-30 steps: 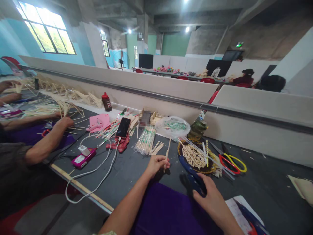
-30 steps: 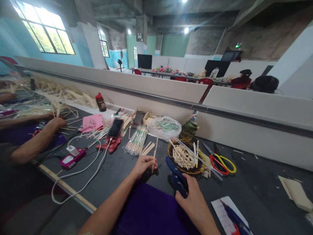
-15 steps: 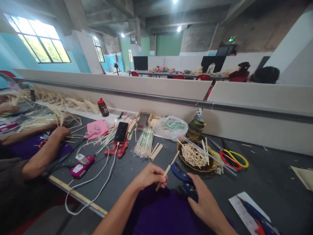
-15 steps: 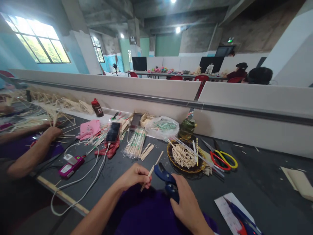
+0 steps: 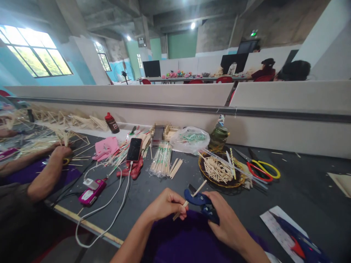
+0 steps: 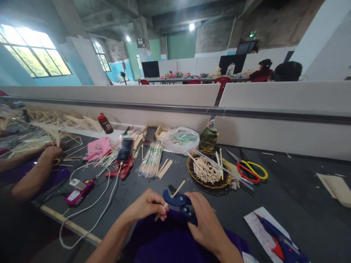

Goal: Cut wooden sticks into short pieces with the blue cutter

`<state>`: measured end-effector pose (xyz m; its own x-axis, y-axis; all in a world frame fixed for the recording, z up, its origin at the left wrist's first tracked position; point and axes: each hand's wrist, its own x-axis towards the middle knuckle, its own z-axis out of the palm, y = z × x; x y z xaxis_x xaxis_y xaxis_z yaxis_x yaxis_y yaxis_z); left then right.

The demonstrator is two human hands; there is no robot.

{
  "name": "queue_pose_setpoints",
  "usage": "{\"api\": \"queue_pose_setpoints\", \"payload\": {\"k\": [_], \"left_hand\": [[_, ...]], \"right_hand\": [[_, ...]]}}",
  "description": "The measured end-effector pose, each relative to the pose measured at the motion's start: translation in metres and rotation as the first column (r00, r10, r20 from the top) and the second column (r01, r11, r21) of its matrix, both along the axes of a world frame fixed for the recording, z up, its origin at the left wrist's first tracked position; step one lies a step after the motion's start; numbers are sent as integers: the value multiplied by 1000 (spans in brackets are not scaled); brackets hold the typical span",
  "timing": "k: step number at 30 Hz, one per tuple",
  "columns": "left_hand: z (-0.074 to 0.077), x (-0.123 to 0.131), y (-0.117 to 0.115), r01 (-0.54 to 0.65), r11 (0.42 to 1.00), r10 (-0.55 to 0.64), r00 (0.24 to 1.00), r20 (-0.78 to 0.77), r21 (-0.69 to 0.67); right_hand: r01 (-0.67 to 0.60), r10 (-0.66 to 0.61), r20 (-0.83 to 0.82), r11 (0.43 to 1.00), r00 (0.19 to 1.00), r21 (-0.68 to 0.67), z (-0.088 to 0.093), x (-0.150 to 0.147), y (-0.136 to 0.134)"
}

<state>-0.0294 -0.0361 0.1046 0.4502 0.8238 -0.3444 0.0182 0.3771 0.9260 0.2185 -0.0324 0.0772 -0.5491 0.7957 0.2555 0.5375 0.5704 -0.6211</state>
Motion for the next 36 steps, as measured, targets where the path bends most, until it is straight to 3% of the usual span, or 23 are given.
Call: {"api": "queue_pose_setpoints", "payload": {"k": [8, 21, 30, 36], "left_hand": [[3, 0, 0, 49, 998, -46, 997, -58, 50], [37, 8, -9, 106, 983, -63, 964, -259, 153], [46, 11, -11, 116, 978, -63, 957, -283, 173], [43, 11, -10, 101, 987, -67, 966, -250, 127]], "right_hand": [[-22, 22, 4, 1000, 1000, -10, 7, 1, 2], [-54, 54, -41, 999, 998, 8, 9, 5, 1], [-81, 81, -51, 997, 995, -5, 1, 7, 1], [-91, 81, -90, 990, 993, -112, 3, 4, -1]]}}
